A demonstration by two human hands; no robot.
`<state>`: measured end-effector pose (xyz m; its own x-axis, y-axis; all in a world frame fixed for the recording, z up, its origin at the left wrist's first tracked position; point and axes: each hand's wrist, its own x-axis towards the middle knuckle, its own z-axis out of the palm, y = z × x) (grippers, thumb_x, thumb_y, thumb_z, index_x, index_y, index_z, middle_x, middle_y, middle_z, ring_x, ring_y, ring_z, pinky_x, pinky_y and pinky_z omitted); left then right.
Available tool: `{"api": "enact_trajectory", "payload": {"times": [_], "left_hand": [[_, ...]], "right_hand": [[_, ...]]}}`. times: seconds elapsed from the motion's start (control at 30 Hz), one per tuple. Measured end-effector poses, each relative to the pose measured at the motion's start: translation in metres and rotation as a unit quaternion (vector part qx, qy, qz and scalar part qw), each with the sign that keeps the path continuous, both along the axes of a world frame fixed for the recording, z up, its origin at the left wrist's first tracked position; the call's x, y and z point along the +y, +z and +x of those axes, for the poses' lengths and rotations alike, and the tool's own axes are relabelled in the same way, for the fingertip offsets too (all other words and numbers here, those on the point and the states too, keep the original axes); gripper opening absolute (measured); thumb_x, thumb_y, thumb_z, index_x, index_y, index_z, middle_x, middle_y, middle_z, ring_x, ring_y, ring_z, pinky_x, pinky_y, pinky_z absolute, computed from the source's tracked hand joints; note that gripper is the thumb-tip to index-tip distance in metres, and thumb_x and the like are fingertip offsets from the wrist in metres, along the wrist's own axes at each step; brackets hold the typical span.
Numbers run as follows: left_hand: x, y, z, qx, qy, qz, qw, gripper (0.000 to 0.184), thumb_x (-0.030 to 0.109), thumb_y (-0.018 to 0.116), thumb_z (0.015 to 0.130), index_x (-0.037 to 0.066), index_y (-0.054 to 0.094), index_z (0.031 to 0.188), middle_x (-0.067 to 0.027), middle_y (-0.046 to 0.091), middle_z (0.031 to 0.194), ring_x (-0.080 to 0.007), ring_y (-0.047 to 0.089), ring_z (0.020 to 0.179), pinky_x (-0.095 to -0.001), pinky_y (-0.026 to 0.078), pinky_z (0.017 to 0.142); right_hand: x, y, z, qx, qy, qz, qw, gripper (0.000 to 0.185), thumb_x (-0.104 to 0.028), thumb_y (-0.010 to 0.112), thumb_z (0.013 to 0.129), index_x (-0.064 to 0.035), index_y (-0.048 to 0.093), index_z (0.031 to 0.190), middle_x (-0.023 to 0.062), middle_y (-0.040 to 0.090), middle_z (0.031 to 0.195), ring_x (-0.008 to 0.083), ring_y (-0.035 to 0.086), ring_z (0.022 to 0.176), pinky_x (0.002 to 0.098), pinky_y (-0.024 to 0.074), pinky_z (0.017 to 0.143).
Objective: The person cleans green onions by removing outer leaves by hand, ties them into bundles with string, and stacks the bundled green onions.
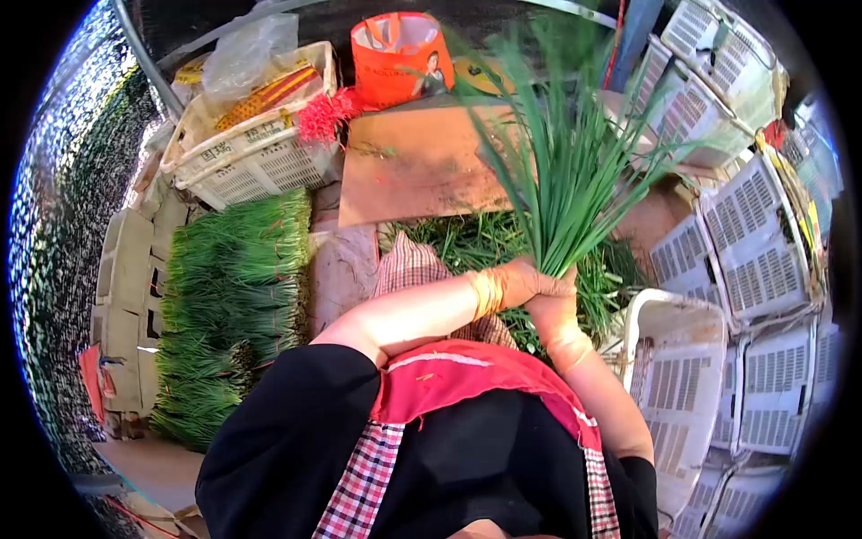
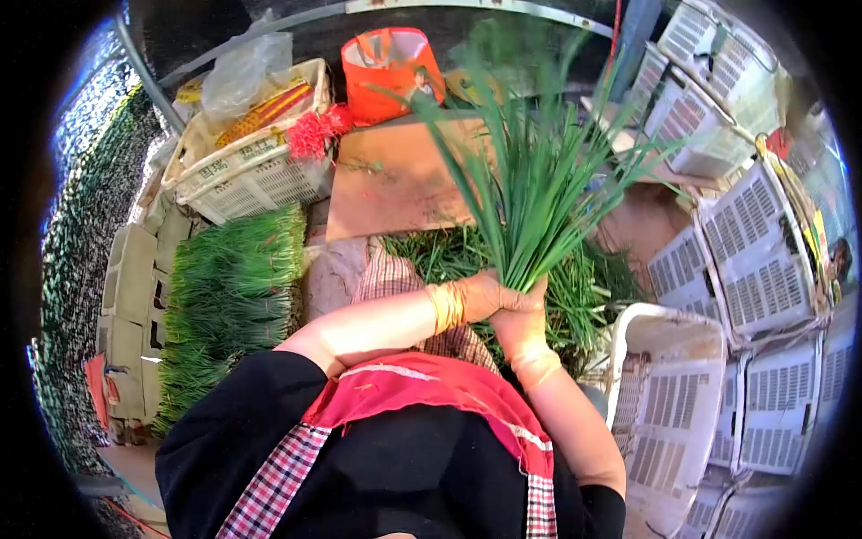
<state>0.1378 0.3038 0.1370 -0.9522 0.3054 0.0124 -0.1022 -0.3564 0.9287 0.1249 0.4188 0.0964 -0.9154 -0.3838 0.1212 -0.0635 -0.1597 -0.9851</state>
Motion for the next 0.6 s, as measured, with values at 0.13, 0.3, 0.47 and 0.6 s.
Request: {"api": "enact_trajectory", "payload": {"times": [0.13,0.3,0.47,0.6], "left_hand": [[-0.002,-0.009,0.001,0.017,0.038,0.057,0.997,0.061,0.003,0.070,0.070,0.005,0.048,0.127,-0.0075,0.055,0.122,-0.0197,0.045,0.117,-0.0332,0.030,0.102],[-0.012,0.002,-0.003,0.056,0.026,0.108,0.992,0.058,0.004,0.069,0.067,0.005,0.052,0.123,-0.0069,0.057,0.117,-0.0191,0.048,0.112,-0.0326,0.034,0.098],[-0.026,-0.016,0.001,-0.008,-0.011,0.098,0.995,0.047,0.003,0.067,0.068,0.005,0.056,0.114,-0.0074,0.061,0.100,-0.0186,0.057,0.093,-0.0314,0.044,0.083],[-0.032,-0.012,0.006,-0.077,-0.040,0.106,0.991,0.034,0.000,0.063,0.073,0.001,0.054,0.105,-0.0116,0.063,0.080,-0.0163,0.059,0.058,-0.0285,0.048,0.051]], "right_hand": [[-0.001,0.046,0.016,0.085,0.059,0.073,0.992,0.086,-0.009,0.071,0.070,-0.0060,0.015,0.135,0.0098,0.041,0.125,0.0182,0.043,0.114,0.0324,0.0360,0.099],[0.003,0.044,0.017,0.285,-0.074,0.414,0.861,0.120,-0.043,0.076,0.054,0.0077,0.006,0.138,0.0298,0.021,0.139,0.0443,0.022,0.128,0.0414,0.0197,0.108],[0.013,0.073,0.023,0.333,-0.053,0.477,0.812,0.097,-0.044,0.074,0.057,0.0049,0.032,0.129,0.0275,0.035,0.131,0.0414,0.041,0.114,0.0444,0.0347,0.096],[0.031,0.134,0.015,0.464,-0.191,0.370,0.782,0.028,-0.015,0.074,0.062,-0.0036,0.057,0.080,0.0128,0.057,0.083,0.0325,0.056,0.076,0.0427,0.0452,0.068]]}}
